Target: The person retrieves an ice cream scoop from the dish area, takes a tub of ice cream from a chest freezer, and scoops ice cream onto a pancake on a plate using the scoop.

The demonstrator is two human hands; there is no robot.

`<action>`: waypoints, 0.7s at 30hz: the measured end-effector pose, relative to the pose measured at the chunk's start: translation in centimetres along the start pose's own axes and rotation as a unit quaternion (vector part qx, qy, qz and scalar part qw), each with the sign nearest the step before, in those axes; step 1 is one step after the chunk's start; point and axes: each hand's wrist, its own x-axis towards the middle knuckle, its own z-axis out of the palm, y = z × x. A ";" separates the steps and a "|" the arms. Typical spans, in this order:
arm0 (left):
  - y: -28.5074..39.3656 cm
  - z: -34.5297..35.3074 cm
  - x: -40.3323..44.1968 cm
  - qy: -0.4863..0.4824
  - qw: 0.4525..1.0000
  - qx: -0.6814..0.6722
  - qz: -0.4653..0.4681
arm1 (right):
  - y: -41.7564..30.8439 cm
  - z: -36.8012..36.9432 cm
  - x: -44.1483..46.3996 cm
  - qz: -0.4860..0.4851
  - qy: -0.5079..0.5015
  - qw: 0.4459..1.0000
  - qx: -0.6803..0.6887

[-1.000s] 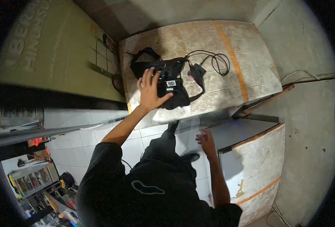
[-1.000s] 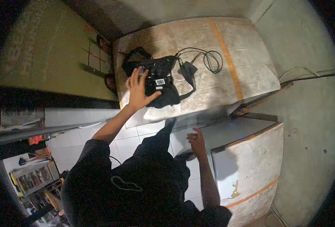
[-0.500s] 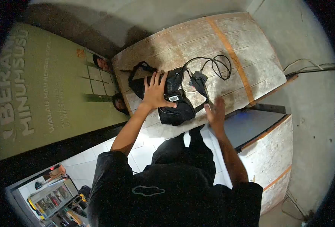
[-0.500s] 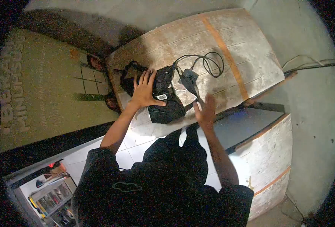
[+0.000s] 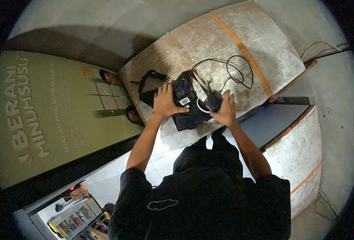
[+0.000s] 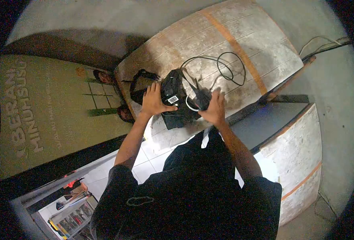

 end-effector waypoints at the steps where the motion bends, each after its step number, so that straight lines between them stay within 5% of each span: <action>1: 0.0 -0.1 0.2 -0.008 1.000 -0.004 0.001 | 0.2 0.2 -1.2 0.003 -0.001 1.000 -0.002; 3: -0.3 0.2 0.4 -0.017 1.000 -0.009 0.005 | 1.0 1.4 -3.6 -0.021 0.013 0.985 0.173; 5: -1.0 1.0 0.4 -0.018 1.000 0.004 0.009 | 3.1 4.2 -5.2 -0.033 0.020 0.982 0.184; 7: -1.0 0.5 0.7 -0.030 0.999 -0.001 0.011 | 3.0 5.8 -5.9 0.161 0.024 0.951 0.263; 9: -1.2 0.5 0.8 -0.044 0.999 -0.003 0.012 | 2.7 6.0 -6.3 0.090 0.022 0.967 0.236; 11: -1.6 0.6 0.9 -0.017 0.998 -0.045 0.030 | -4.3 1.1 -6.0 0.271 -0.048 0.832 0.482; 15: -1.8 0.1 1.5 -0.036 0.998 -0.037 0.035 | -2.2 3.7 -4.2 0.308 -0.006 0.796 0.521; 16: -1.9 0.0 1.8 -0.055 0.997 -0.048 0.033 | -2.8 2.7 -3.8 0.349 -0.068 0.737 0.575; 21: -2.3 -0.8 2.5 -0.103 0.992 -0.061 0.038 | 0.1 3.9 -5.4 0.405 -0.094 0.626 0.660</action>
